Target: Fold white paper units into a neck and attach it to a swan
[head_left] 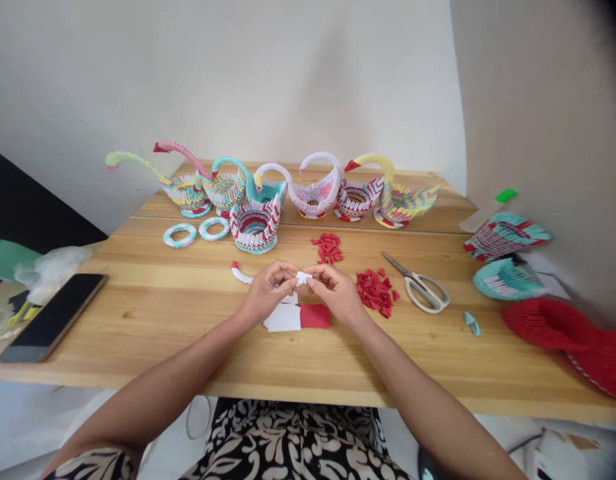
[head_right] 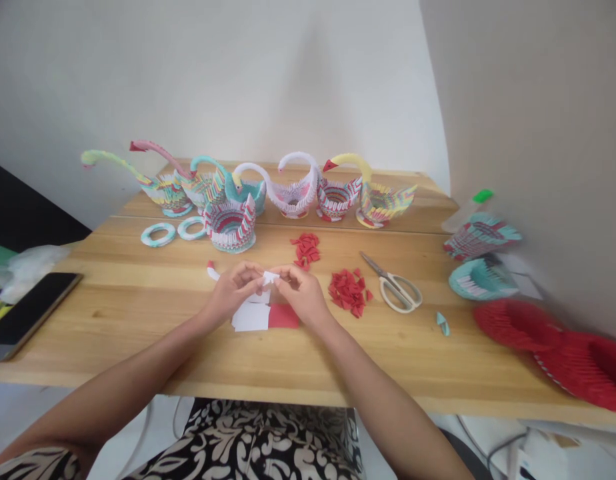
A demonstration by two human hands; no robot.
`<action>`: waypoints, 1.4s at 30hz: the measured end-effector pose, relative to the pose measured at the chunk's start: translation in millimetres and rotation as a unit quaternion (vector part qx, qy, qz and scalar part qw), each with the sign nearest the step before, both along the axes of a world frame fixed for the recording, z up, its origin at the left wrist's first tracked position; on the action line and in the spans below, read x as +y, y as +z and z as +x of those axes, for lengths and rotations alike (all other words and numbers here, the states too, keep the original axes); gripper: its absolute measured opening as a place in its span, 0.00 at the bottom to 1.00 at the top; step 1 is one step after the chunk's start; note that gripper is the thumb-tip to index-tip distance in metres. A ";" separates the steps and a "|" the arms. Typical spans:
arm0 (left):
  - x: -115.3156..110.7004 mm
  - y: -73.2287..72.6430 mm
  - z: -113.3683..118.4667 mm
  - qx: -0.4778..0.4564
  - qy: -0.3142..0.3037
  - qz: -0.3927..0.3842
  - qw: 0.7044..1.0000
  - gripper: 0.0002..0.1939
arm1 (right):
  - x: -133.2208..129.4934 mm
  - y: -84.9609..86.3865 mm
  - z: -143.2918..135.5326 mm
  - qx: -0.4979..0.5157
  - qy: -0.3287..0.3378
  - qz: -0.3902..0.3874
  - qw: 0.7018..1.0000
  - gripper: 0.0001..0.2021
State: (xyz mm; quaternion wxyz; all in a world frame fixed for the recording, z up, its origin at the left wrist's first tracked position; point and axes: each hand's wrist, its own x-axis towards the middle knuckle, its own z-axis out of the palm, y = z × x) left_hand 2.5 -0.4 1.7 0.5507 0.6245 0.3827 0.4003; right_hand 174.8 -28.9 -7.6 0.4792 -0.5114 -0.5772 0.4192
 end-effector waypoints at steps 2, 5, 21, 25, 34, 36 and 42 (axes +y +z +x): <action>-1.3 0.7 0.7 0.005 -0.008 0.007 1.000 0.11 | -0.3 0.0 -0.1 -0.016 -0.008 0.000 1.000 0.10; -4.2 1.1 0.8 0.055 -0.003 0.054 0.997 0.11 | -1.1 0.9 -0.4 -0.031 -0.011 0.000 0.999 0.10; -2.6 -3.9 -1.0 0.199 0.038 0.368 0.907 0.04 | -3.6 0.2 -2.1 -0.104 -0.024 0.059 0.992 0.10; -3.3 -1.2 -1.1 0.169 0.054 0.344 0.922 0.02 | -3.7 1.3 -2.2 -0.110 -0.032 0.068 0.991 0.10; -3.7 -1.6 -2.0 0.138 0.060 0.274 0.950 0.03 | -3.4 7.6 -1.5 -0.077 -0.022 0.029 0.996 0.11; -3.9 -2.0 -1.8 0.135 0.059 0.272 0.951 0.03 | -3.4 7.8 -0.4 -0.062 -0.014 0.020 0.998 0.12; -5.2 -0.7 -1.3 0.134 0.054 0.266 0.953 0.04 | -1.9 4.7 1.5 -0.039 0.008 0.003 0.999 0.12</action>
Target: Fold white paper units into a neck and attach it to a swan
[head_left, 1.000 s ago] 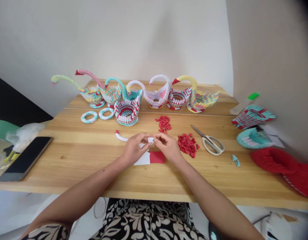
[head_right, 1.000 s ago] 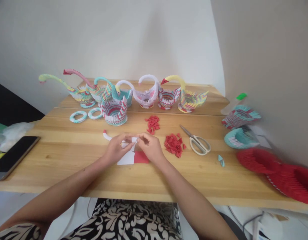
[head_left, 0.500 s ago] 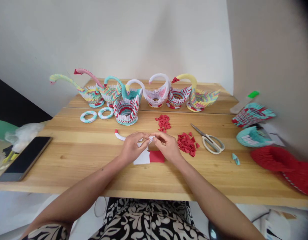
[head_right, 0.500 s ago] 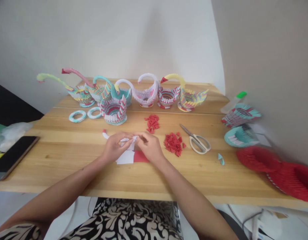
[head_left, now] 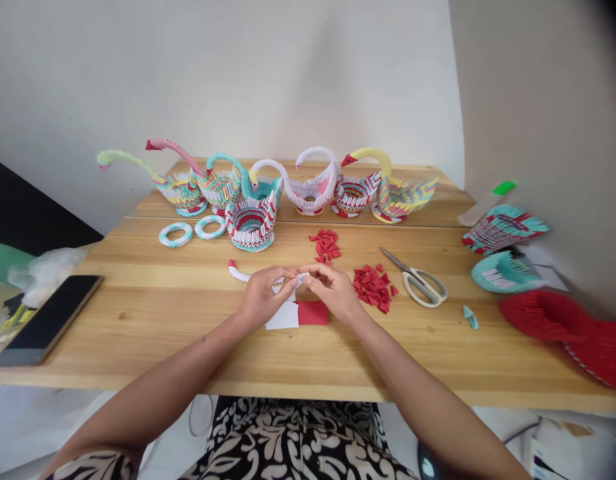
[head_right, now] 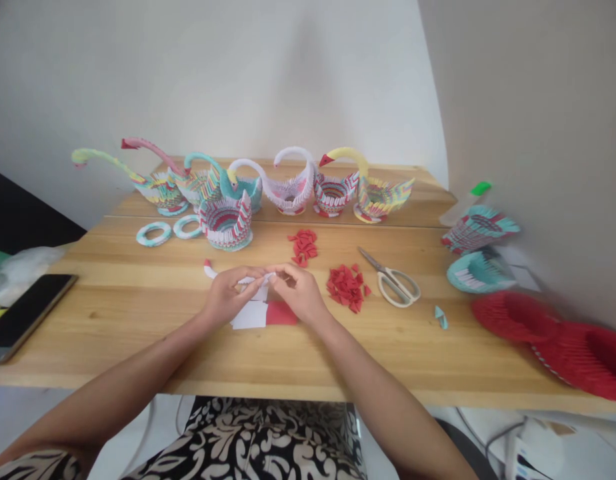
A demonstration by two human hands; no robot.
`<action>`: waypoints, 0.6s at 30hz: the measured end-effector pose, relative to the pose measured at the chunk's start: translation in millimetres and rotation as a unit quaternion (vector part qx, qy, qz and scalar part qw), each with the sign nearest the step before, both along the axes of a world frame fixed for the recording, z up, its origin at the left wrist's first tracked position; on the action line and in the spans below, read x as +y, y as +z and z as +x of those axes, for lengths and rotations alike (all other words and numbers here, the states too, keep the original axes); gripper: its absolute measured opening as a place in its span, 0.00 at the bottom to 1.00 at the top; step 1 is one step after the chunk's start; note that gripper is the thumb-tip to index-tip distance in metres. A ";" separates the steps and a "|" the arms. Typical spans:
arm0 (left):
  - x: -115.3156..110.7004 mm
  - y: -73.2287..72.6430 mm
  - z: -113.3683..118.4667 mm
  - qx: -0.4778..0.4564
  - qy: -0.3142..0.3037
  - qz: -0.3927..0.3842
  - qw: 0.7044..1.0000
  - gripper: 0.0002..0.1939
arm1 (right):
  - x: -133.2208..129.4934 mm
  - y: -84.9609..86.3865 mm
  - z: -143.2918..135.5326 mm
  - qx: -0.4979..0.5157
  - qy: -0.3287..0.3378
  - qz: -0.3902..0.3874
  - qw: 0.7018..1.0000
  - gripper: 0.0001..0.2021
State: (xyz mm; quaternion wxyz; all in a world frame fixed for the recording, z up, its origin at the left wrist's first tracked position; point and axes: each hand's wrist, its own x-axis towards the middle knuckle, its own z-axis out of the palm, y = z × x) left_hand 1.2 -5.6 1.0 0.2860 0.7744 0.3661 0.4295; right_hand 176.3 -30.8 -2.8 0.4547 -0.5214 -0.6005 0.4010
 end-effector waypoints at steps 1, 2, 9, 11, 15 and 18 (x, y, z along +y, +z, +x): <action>-0.1 0.1 0.1 -0.001 -0.001 -0.001 1.000 0.04 | 0.3 -0.8 0.0 0.000 0.001 -0.001 1.000 0.12; 0.0 -0.1 0.1 -0.003 -0.002 -0.003 1.000 0.05 | 0.6 -1.7 0.0 0.001 0.002 -0.003 1.000 0.12; 2.1 -4.0 -0.5 -0.011 -0.008 -0.009 1.000 0.05 | 1.2 -6.4 0.8 0.016 0.005 -0.005 1.000 0.12; 2.2 -4.2 -0.7 -0.011 -0.009 -0.005 1.000 0.05 | 1.0 -5.8 0.9 0.016 0.003 -0.007 1.000 0.12; 1.9 -3.0 -0.7 -0.003 -0.007 0.002 1.000 0.05 | 0.3 -3.6 0.5 0.011 0.004 -0.009 1.000 0.12; 1.8 -1.8 -0.6 0.003 -0.005 0.011 1.000 0.05 | 0.2 -3.2 0.4 0.000 0.008 -0.006 1.000 0.12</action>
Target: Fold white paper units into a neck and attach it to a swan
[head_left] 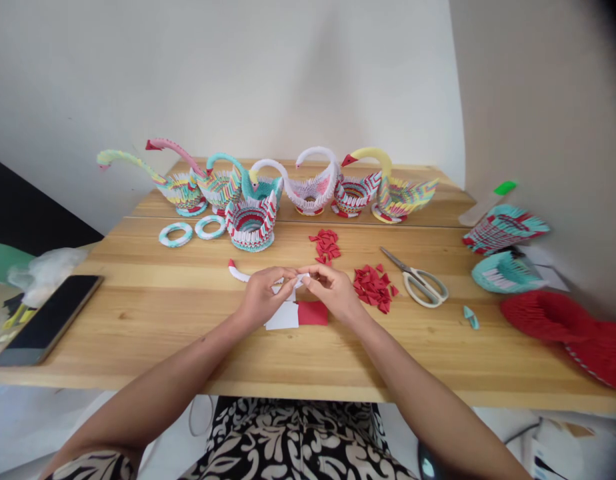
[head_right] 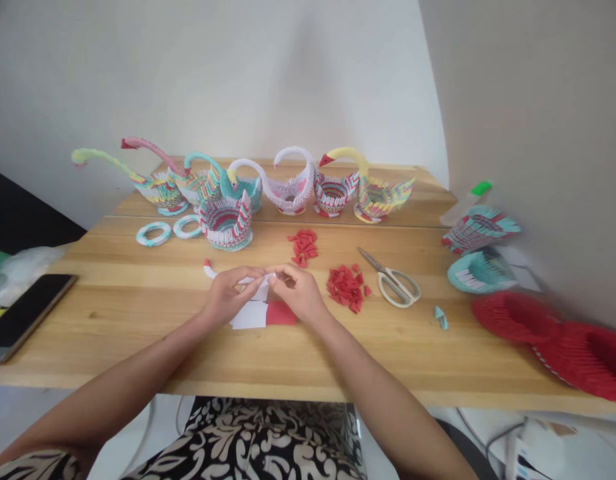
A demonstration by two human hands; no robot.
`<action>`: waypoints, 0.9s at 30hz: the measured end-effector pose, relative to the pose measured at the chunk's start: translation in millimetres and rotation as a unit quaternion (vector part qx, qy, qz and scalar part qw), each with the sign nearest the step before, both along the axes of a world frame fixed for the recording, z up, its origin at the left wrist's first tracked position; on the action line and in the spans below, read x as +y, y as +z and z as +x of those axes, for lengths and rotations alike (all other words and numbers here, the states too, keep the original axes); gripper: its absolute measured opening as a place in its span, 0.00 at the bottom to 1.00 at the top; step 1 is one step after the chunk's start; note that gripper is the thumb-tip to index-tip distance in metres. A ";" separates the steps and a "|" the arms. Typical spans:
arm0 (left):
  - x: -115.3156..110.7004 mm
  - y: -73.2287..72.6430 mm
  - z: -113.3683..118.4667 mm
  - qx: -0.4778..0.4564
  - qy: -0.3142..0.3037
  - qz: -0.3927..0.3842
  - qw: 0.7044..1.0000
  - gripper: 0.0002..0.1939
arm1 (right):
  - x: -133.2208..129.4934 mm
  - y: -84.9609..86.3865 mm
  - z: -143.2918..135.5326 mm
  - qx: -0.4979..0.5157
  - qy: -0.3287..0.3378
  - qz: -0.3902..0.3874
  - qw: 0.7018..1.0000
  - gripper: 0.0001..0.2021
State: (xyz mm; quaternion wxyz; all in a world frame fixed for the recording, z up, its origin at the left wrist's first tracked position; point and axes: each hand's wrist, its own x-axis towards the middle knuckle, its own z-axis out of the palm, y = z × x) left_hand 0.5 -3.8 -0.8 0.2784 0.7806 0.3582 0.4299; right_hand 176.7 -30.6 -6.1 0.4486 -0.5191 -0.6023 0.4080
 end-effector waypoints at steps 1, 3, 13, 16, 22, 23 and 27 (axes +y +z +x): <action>0.0 0.3 0.0 0.002 0.002 0.004 1.000 0.04 | 0.1 -0.2 0.0 -0.004 0.001 0.001 1.000 0.12; -0.2 0.8 0.1 0.005 0.007 0.014 1.000 0.04 | 0.3 -0.7 0.0 -0.006 0.005 0.001 1.000 0.13; -1.1 -4.5 1.1 0.071 0.006 0.149 0.986 0.05 | -1.9 -0.4 -4.1 0.000 -0.016 0.005 1.000 0.07; -2.7 -6.2 2.0 0.077 0.009 0.158 0.984 0.06 | -4.9 1.1 -8.1 -0.029 -0.055 0.036 0.997 0.06; -6.0 -5.1 4.3 0.105 0.040 0.147 0.983 0.11 | -9.1 2.7 -12.8 -0.108 -0.089 0.129 0.982 0.05; -6.4 -4.8 4.9 0.108 0.041 0.149 0.982 0.11 | -9.3 2.2 -13.3 -0.115 -0.089 0.137 0.980 0.05; -8.1 -3.8 7.6 0.109 0.022 0.151 0.982 0.15 | -10.3 0.9 -15.9 -0.135 -0.077 0.163 0.974 0.05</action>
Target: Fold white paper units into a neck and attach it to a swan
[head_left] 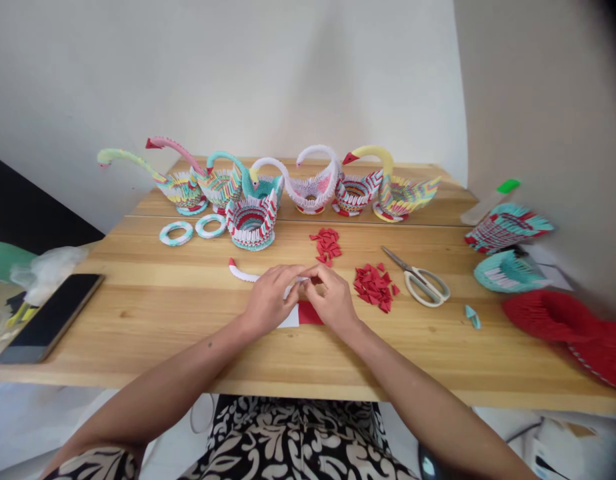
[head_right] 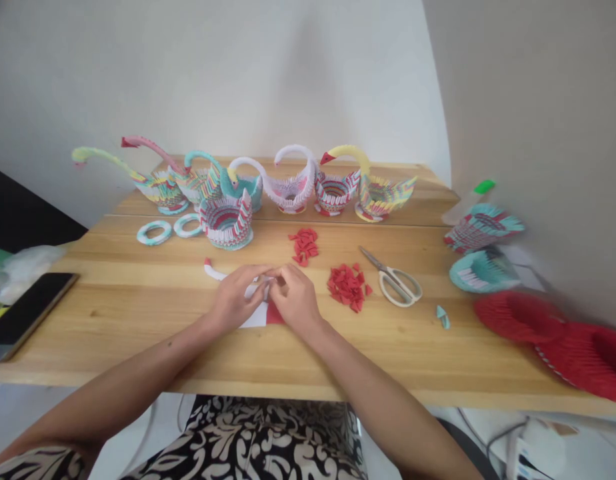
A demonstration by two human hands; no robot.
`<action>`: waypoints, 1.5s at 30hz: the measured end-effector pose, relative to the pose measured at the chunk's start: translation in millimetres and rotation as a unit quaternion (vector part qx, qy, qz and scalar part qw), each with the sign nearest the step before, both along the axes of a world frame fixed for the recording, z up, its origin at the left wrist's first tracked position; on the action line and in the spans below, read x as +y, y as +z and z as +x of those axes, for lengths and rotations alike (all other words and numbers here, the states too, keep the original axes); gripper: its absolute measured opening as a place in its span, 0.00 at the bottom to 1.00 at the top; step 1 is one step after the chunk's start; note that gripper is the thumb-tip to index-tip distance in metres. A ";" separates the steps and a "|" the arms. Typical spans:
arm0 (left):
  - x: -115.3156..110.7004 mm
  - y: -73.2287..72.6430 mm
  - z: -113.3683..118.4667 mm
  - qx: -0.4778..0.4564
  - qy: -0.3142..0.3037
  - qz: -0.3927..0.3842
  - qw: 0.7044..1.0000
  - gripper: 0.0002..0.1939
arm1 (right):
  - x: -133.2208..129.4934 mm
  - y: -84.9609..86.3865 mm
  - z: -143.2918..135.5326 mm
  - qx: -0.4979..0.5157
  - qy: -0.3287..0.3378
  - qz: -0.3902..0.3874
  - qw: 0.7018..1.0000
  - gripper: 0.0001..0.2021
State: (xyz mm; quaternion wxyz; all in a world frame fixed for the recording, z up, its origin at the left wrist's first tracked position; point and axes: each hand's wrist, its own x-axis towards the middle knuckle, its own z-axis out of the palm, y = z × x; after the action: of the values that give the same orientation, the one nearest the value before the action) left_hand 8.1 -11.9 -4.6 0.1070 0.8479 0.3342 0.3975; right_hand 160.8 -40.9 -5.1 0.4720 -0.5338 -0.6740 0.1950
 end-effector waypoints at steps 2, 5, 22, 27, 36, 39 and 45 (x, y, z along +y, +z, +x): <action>-0.2 0.3 0.5 0.000 -0.006 -0.018 1.000 0.16 | -0.2 0.8 -1.0 0.004 0.005 -0.013 1.000 0.05; 1.8 0.8 -0.9 -0.024 0.000 -0.076 0.997 0.17 | 0.9 3.9 0.7 0.080 0.045 -0.090 0.992 0.04; 8.7 5.7 -5.1 -0.165 -0.061 -0.271 0.946 0.18 | 7.2 1.2 11.0 0.162 0.090 -0.165 0.969 0.09; 6.9 3.4 -7.4 -0.077 -0.022 -0.153 0.985 0.19 | 7.0 1.9 10.0 0.138 0.082 -0.149 0.976 0.07; 1.5 0.6 -5.4 -0.054 -0.008 -0.033 0.998 0.16 | 4.7 4.6 10.6 0.072 0.063 -0.084 0.992 0.05; 1.0 -1.7 -3.6 -0.051 -0.012 0.005 0.999 0.17 | 3.6 5.3 8.9 0.089 0.057 -0.083 0.991 0.04; 0.2 -4.8 -1.9 -0.020 0.002 0.091 0.996 0.17 | 3.9 1.6 6.0 0.124 0.017 -0.095 0.988 0.05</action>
State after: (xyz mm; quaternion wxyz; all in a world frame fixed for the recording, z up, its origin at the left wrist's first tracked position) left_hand 6.2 -11.7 -9.4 0.0352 0.8454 0.2956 0.4436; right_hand 166.8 -37.0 -3.6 0.4957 -0.5362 -0.5976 0.3312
